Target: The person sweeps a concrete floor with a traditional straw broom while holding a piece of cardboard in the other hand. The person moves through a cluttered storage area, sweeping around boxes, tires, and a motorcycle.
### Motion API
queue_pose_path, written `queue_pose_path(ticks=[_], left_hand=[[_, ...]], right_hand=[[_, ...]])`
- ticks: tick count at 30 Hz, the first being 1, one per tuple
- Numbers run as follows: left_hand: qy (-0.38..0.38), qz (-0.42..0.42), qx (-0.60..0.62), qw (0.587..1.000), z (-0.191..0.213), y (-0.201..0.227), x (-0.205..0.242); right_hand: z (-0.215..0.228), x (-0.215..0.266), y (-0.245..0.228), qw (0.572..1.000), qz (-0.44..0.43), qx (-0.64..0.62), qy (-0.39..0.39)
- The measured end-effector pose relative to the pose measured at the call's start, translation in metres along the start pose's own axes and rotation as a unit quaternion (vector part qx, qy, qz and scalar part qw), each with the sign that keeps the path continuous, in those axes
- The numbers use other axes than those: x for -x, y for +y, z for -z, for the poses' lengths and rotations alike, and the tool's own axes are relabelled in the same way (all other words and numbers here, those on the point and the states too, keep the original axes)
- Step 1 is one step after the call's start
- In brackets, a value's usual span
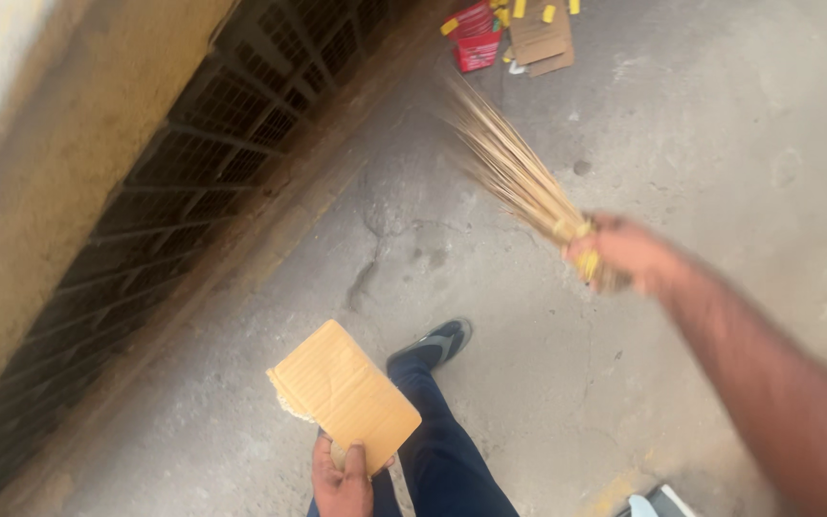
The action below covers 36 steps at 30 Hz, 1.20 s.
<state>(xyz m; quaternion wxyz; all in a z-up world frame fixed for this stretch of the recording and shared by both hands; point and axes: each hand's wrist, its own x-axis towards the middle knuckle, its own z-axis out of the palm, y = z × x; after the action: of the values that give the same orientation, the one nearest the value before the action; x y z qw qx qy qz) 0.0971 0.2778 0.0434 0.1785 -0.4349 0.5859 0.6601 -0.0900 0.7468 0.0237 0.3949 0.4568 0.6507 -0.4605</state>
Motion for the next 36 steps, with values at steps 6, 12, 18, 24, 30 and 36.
queue_pose_path(ticks=[6,12,18,24,30,36], left_hand=[[-0.096,-0.027,-0.035,0.994,-0.017,0.035,-0.024],[-0.142,-0.01,-0.15,0.978,-0.016,0.075,-0.066],[-0.174,-0.048,-0.217,0.959,0.006,0.128,-0.101],[-0.168,-0.024,-0.303,0.938,0.0,0.147,-0.122],[-0.255,-0.032,-0.261,0.931,-0.036,0.153,-0.123],[-0.243,-0.003,-0.303,0.921,-0.027,0.155,-0.143]], right_hand=[[-0.099,0.11,0.202,0.956,0.038,-0.275,0.094],[-0.261,0.14,0.372,0.871,-0.205,-0.387,0.222],[-0.301,0.02,0.286,0.685,-0.068,-0.725,-0.011],[-0.304,-0.013,0.056,0.829,-0.03,-0.557,0.052],[-0.278,0.131,0.079,0.77,-0.042,-0.626,0.115],[-0.348,0.108,0.215,0.779,-0.158,-0.552,0.254]])
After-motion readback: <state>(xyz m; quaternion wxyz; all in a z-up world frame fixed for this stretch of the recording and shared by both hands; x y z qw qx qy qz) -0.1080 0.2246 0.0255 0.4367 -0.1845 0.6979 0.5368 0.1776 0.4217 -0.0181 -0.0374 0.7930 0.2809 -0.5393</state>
